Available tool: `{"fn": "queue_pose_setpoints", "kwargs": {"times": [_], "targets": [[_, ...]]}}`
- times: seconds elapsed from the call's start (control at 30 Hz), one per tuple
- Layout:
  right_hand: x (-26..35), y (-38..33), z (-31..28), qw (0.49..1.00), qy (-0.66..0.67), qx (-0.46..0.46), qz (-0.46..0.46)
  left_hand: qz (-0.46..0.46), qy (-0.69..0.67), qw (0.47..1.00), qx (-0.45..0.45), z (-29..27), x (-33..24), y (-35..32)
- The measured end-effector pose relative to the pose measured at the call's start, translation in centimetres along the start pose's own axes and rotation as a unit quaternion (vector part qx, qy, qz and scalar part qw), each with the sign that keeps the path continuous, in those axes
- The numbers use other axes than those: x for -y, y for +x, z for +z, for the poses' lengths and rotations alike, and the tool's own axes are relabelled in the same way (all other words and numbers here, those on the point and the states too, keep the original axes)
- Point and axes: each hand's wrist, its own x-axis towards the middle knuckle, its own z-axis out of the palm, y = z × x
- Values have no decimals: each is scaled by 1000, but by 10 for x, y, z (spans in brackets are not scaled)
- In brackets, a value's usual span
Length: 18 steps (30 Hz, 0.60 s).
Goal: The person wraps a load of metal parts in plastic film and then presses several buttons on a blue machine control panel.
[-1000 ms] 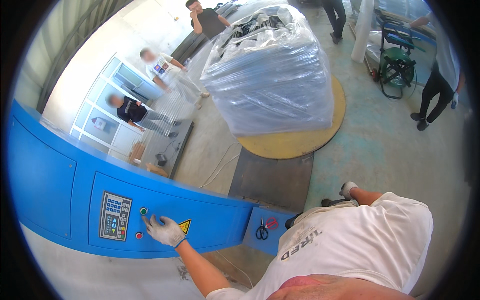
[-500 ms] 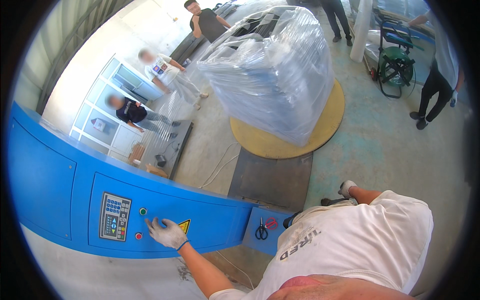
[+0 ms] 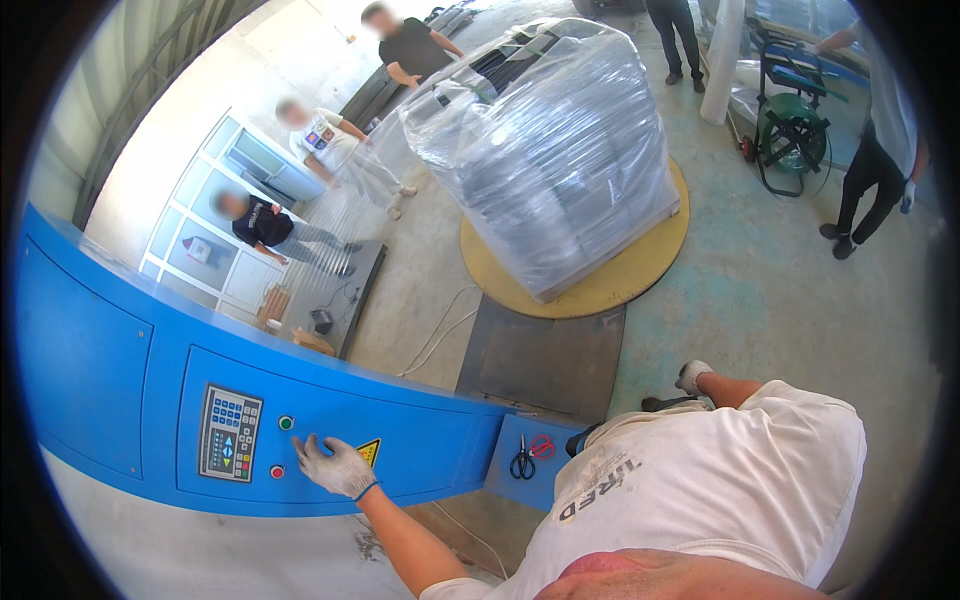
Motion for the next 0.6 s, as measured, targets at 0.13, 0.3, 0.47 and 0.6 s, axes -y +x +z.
{"fn": "queue_pose_setpoints", "kwargs": {"times": [0.13, 0.3, 0.47, 0.6], "targets": [[-3, 5, 5, 1000, -28, 6, -8, 12, -8, 1000, -7, 2, 1, -1], [-14, 12, 14, 999, -41, -16, -24, 24, -14, 1000, -11, 3, -6, -4], [-11, 10, 14, 1000, -29, -3, -9, 22, -2, 1000, -10, 4, -7, -7], [-9, 8, 12, 999, -52, 14, -9, 35, -15, 999, -15, 8, -3, -11]]}}
